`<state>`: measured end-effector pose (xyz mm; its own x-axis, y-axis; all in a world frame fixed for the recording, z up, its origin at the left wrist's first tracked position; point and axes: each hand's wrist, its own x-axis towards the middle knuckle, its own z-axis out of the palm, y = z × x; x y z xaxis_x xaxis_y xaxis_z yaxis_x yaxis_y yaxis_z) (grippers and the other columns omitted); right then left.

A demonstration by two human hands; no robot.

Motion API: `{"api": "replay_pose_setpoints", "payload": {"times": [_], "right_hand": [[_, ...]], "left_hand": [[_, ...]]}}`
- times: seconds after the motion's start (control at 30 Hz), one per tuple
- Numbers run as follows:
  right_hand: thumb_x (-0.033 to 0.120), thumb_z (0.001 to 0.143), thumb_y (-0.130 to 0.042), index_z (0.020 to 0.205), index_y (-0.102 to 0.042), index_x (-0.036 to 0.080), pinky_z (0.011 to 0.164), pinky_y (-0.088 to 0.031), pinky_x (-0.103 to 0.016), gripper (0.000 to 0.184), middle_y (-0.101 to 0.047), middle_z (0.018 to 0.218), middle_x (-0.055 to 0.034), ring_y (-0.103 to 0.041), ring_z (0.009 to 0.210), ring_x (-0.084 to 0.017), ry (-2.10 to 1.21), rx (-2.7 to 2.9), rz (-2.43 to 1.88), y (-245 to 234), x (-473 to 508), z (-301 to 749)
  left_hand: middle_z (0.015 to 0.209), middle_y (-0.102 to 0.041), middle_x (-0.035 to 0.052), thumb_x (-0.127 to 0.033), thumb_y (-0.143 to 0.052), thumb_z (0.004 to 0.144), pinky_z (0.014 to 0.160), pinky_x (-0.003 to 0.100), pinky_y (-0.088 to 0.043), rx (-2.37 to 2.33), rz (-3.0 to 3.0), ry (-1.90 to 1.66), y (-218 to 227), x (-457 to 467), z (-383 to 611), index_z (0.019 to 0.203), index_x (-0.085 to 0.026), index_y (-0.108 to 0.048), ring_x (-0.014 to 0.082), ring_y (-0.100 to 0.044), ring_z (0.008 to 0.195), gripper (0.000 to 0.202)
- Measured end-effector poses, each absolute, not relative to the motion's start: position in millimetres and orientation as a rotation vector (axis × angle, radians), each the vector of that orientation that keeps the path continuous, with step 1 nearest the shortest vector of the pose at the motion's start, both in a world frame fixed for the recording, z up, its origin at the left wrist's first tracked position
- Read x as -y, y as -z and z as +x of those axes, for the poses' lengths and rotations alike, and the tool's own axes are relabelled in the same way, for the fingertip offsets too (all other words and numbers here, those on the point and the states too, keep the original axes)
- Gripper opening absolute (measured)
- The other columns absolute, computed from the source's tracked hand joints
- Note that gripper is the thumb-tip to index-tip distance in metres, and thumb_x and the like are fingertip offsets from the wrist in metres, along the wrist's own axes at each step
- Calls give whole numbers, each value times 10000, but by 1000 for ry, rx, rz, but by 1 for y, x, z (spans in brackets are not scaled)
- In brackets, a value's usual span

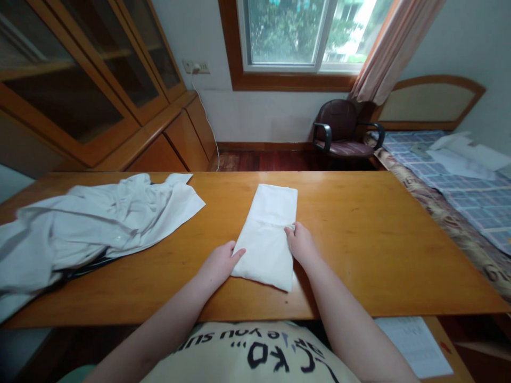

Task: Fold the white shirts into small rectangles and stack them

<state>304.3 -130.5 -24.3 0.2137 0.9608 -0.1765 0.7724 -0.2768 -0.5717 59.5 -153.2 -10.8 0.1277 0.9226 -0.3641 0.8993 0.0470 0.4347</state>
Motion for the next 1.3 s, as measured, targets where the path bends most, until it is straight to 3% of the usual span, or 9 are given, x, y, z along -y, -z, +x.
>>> {"api": "replay_pose_setpoints", "payload": {"times": [0.1, 0.2, 0.3, 0.4, 0.6, 0.77, 0.93, 1.1, 1.3], "right_hand": [[366, 892, -484, 893, -606, 161, 657, -377, -249, 239, -685, 898, -94, -608, 818, -197, -729, 1623, -2130, 23, 130, 304], [374, 877, -516, 915, -613, 163, 670, -383, -244, 236, -688, 928, -90, -612, 843, -198, -758, 1612, -2105, 22, 130, 305], [392, 903, -474, 916, -609, 166, 675, -381, -248, 264, -689, 934, -95, -614, 856, -202, -757, 1627, -2112, 22, 129, 304], [382, 942, -396, 910, -599, 161, 666, -370, -259, 302, -685, 927, -118, -614, 853, -211, -693, 1667, -2177, 22, 129, 302], [313, 964, -338, 902, -592, 159, 695, -380, -265, 304, -678, 953, -132, -611, 881, -207, -685, 1738, -2137, 23, 128, 301], [346, 942, -376, 890, -608, 164, 731, -420, -282, 299, -685, 926, -115, -617, 885, -212, -736, 1650, -2097, 27, 125, 309], [362, 898, -452, 1112, -583, 96, 866, -461, -383, 366, -650, 1096, -184, -611, 1003, -261, -427, 1534, -2012, 17, 134, 314], [319, 943, -357, 1332, -494, 128, 1063, -356, -444, 455, -475, 1415, -161, -426, 1313, -249, -311, 2049, -1630, 15, 152, 280], [323, 950, -326, 1463, -346, 125, 1132, -243, -470, 550, -302, 1527, -119, -254, 1414, -258, -324, 2276, -1882, 37, 160, 265]], "left_hand": [[839, -678, 86, -463, -451, 890, 636, 306, -428, -1820, 1835, 16, 4, 157, 63, 918, -173, -561, 239, -649, 777, 311], [1038, -669, 136, -427, -426, 914, 763, 356, -470, -1922, 2017, -56, -8, 156, 69, 1109, -144, -541, 267, -646, 928, 363], [1371, -519, 130, -325, -430, 927, 1041, 386, -358, -1600, 2452, -192, -8, 145, 78, 1276, -167, -497, 253, -479, 1260, 389], [1511, -359, 98, -319, -440, 926, 1150, 393, -222, -1248, 2630, -119, 8, 134, 88, 1376, -173, -436, 232, -276, 1410, 473], [1566, -202, 89, -428, -357, 942, 1165, 461, -172, -1297, 2583, -19, 33, 130, 91, 1493, -165, -244, 222, -158, 1447, 621], [1573, -157, 95, -574, -362, 900, 1166, 490, -145, -1336, 2561, -5, 32, 134, 89, 1504, -151, -214, 241, -126, 1453, 753], [1570, -184, 109, -632, -354, 874, 1166, 506, -126, -1448, 2544, -42, 39, 142, 95, 1508, -147, -204, 255, -123, 1454, 812], [1561, -213, 121, -636, -342, 875, 1165, 510, -109, -1524, 2510, -93, 39, 149, 99, 1501, -141, -226, 258, -137, 1451, 806], [1564, -193, 127, -680, -416, 817, 1156, 519, -144, -1559, 2420, -91, 37, 149, 92, 1500, -136, -217, 288, -155, 1445, 896]]}}
